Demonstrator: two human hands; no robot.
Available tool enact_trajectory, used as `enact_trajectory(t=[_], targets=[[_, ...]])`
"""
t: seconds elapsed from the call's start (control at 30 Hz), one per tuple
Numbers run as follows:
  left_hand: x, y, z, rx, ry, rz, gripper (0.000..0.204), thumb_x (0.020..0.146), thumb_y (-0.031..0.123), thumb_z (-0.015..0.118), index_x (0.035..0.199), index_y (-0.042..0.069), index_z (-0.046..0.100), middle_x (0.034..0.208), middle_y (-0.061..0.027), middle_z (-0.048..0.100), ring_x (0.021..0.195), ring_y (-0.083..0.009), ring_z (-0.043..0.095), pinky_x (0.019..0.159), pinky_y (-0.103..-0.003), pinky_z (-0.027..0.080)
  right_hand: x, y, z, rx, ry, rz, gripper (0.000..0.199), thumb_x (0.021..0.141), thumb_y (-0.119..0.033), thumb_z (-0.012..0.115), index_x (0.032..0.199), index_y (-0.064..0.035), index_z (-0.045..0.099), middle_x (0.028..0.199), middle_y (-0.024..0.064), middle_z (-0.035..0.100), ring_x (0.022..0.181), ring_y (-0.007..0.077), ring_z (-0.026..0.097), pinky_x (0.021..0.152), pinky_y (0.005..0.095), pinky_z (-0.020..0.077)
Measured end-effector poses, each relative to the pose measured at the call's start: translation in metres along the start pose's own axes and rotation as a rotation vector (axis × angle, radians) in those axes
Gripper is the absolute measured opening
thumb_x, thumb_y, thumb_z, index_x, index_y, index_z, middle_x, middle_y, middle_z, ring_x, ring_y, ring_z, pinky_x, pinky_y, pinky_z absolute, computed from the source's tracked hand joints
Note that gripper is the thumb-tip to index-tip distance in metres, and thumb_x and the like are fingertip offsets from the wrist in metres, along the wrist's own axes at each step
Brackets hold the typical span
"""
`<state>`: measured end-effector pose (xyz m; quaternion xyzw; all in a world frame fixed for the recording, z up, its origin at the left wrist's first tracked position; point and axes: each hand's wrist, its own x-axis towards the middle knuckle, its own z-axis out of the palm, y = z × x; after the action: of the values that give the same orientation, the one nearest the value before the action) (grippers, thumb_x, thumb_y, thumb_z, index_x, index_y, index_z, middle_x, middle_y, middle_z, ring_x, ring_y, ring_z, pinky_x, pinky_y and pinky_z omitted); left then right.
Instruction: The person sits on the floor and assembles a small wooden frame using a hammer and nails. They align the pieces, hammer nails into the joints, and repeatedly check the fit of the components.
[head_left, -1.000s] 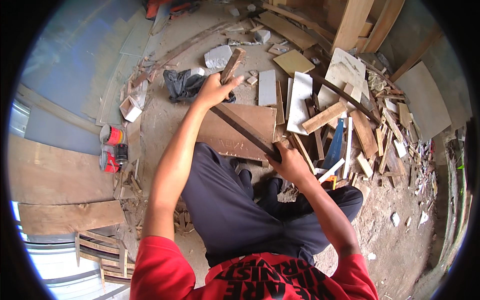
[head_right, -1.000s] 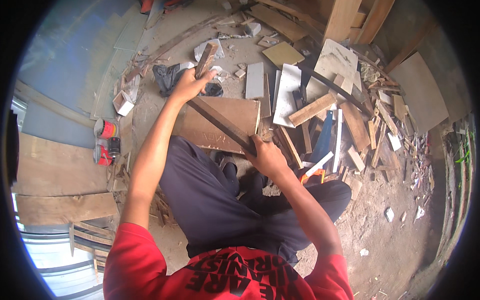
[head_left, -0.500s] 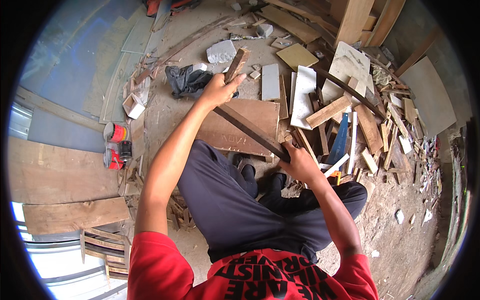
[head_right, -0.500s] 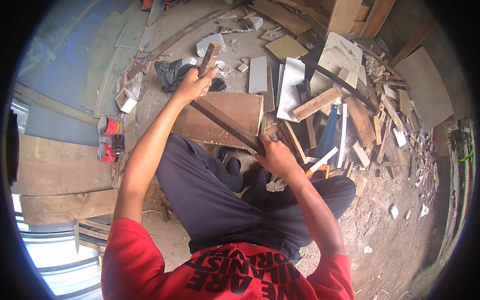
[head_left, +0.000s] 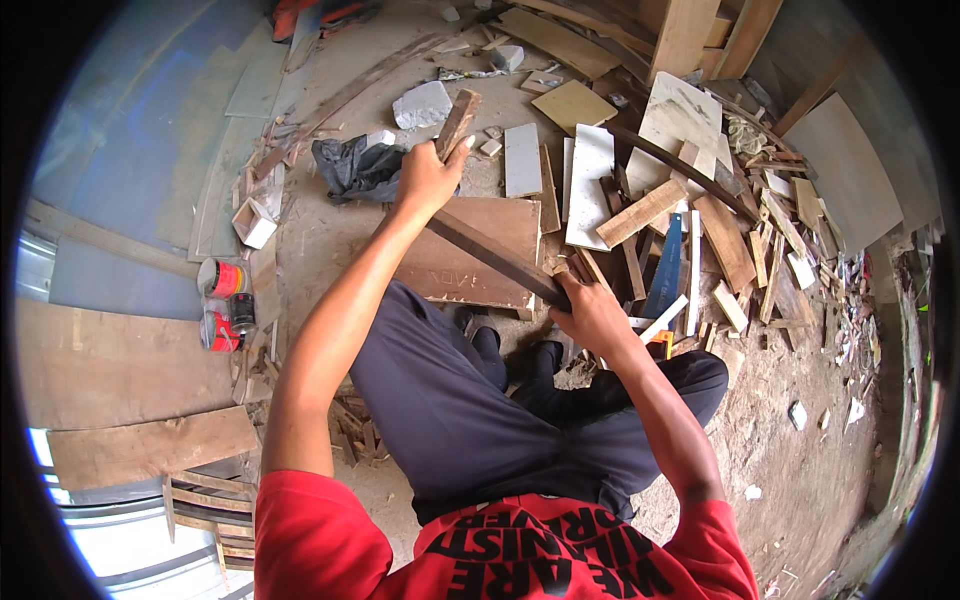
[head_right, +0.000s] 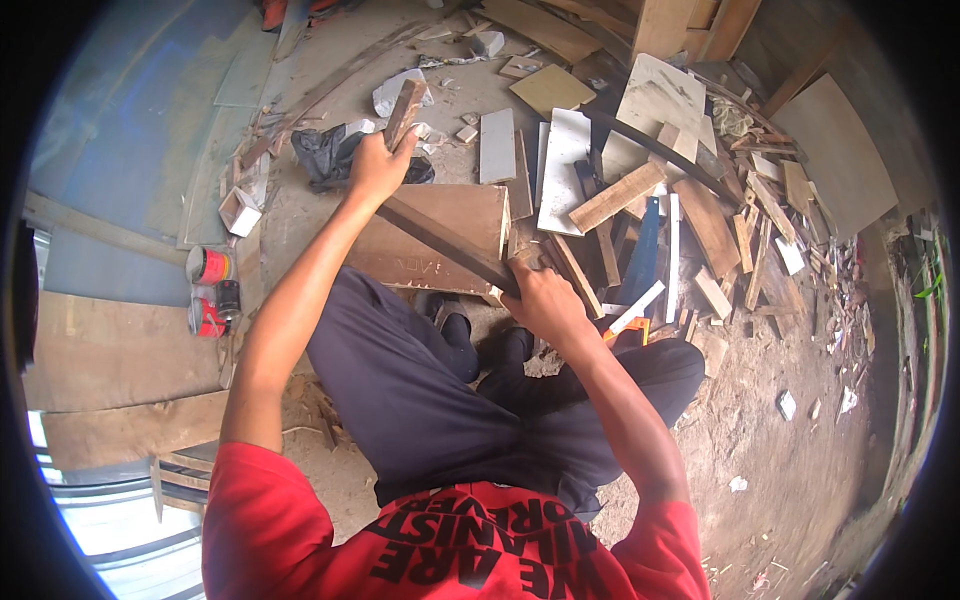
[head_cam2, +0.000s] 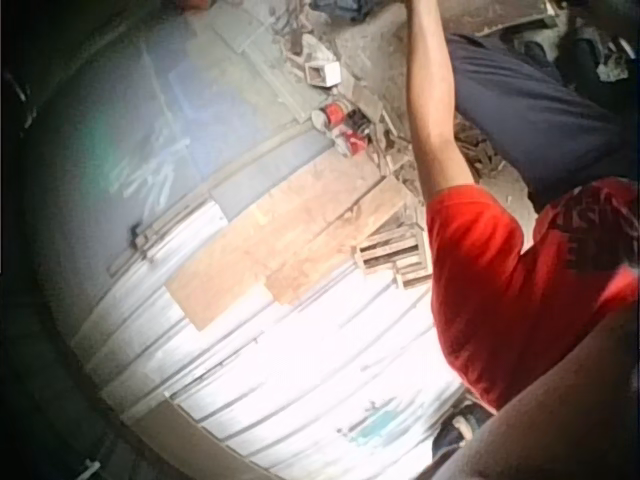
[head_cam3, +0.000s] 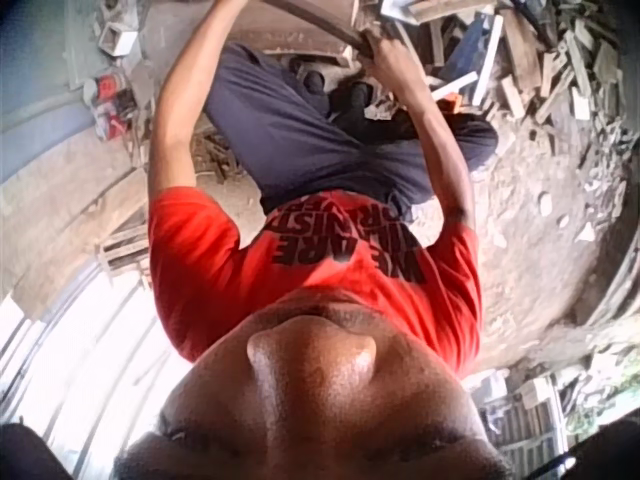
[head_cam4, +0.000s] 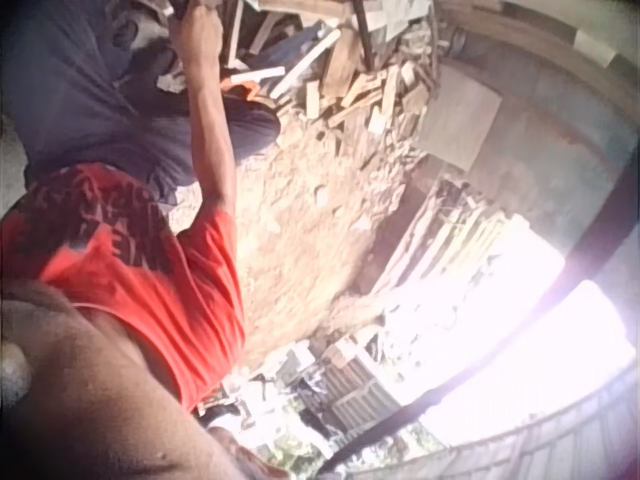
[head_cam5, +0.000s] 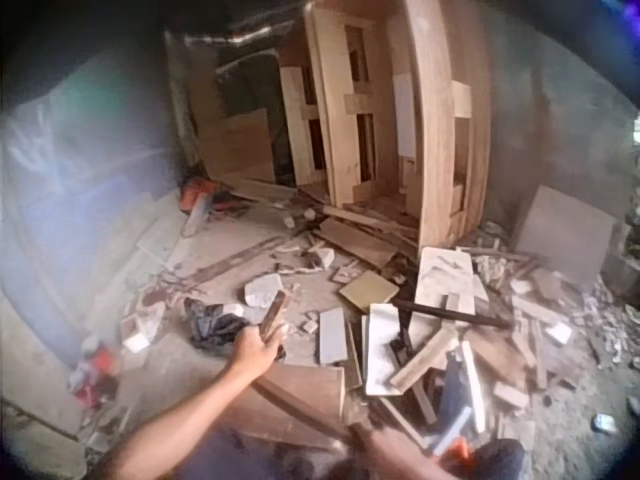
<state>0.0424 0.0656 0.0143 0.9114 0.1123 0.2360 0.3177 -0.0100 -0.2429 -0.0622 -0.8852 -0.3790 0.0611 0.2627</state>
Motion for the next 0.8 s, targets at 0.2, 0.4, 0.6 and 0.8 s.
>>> enact_trajectory(t=[0.2,0.4,0.6,0.8], targets=[[0.001,0.001,-0.001,0.076,-0.001,-0.057,0.05,0.09,0.041,0.067,0.079,-0.007,0.065,0.07,-0.0282,0.064,0.078,-0.0437,0.068,0.061,-0.046,0.051,0.004,-0.005,-0.004,0.027,-0.037,0.044,0.05,0.083,-0.026,0.072,0.122,-0.0008,0.054,0.089,0.0255,0.067,0.09,0.0436,0.065,0.081,0.0497,0.0516],[0.001,0.003,0.002,0.164,0.009,-0.102,0.052,0.09,0.042,0.066,0.079,-0.009,0.065,0.073,-0.0293,0.065,0.081,-0.0449,0.068,0.065,-0.047,0.052,0.007,-0.009,-0.006,0.082,-0.022,0.07,0.046,0.079,-0.018,0.073,0.117,0.0021,0.059,0.089,0.0266,0.067,0.09,0.044,0.064,0.081,0.0474,0.0505],[0.009,-0.002,-0.01,-0.009,-0.418,-0.126,0.061,0.092,0.055,0.06,0.102,-0.005,0.065,0.089,-0.0228,0.071,0.087,-0.0342,0.071,0.072,-0.043,0.053,0.003,0.008,-0.006,0.354,-0.06,0.046,0.039,0.078,-0.016,0.071,0.11,0.0039,0.063,0.084,0.0271,0.066,0.083,0.0426,0.065,0.073,0.0446,0.0512],[-0.006,-0.012,-0.034,-0.395,-0.327,-0.279,0.084,0.091,0.074,0.044,0.126,-0.002,0.055,0.119,-0.0167,0.062,0.104,-0.0217,0.063,0.088,-0.041,0.052,-0.001,0.009,0.017,0.548,-0.064,0.136,0.037,0.08,-0.017,0.07,0.109,0.0035,0.062,0.085,0.0263,0.067,0.082,0.0372,0.068,0.072,0.0423,0.0513]])
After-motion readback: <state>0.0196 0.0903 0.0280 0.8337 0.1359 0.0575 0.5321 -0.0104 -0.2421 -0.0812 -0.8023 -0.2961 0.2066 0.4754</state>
